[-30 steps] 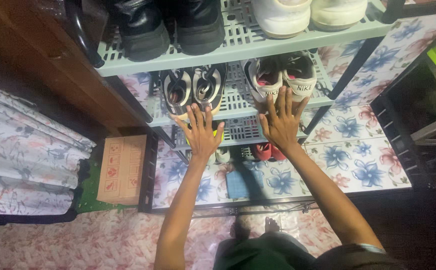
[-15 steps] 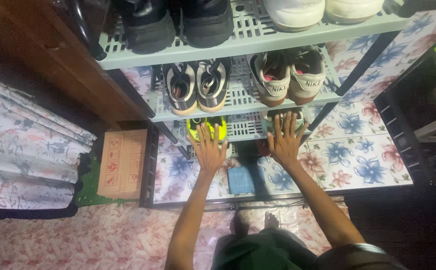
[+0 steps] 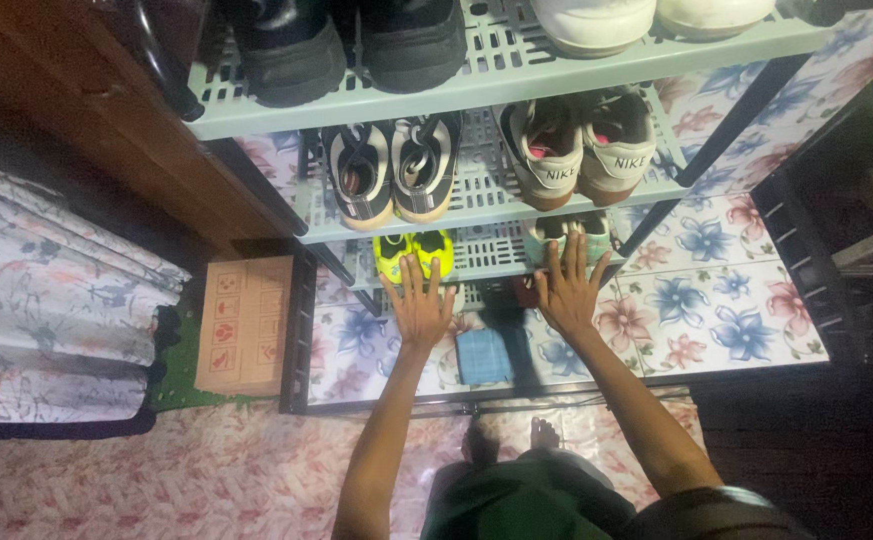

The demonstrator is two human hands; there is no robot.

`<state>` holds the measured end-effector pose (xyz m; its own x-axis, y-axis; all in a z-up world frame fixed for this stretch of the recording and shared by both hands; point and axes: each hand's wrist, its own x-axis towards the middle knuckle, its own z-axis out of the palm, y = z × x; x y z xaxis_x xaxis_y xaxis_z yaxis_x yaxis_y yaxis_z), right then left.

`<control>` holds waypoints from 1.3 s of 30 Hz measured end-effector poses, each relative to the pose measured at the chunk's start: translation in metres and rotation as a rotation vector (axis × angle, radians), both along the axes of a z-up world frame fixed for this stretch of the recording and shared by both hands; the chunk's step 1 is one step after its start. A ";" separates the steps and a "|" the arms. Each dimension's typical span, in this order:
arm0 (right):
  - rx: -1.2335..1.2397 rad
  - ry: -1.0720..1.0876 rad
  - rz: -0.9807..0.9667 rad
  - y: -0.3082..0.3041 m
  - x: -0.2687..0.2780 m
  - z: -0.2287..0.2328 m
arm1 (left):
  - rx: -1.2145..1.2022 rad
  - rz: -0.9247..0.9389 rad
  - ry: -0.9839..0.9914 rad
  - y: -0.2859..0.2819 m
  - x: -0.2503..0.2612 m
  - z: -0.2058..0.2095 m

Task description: The person picks up several pairs of shoes from a tiled surface, wipes them by hand, and places them onto a multi-tiered shoe rack. The person handles black sneakers, black boots, and white sneakers, arranging them on the shelves.

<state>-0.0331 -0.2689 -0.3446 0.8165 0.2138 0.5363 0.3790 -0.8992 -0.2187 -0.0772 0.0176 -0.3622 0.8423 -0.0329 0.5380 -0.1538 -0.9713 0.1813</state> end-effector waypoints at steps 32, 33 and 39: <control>-0.245 0.328 -0.152 0.000 -0.050 -0.068 | 0.032 0.128 0.573 -0.020 -0.063 -0.079; -0.244 0.329 -0.151 -0.001 -0.050 -0.070 | 0.035 0.122 0.529 -0.020 -0.062 -0.078; -0.243 0.316 -0.145 -0.003 -0.049 -0.087 | 0.039 0.122 0.379 -0.022 -0.055 -0.066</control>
<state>-0.0817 -0.2721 -0.4318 0.9636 0.1739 0.2033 0.1930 -0.9781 -0.0784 -0.1325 -0.0049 -0.4282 0.9798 0.0652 0.1889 0.0335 -0.9856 0.1660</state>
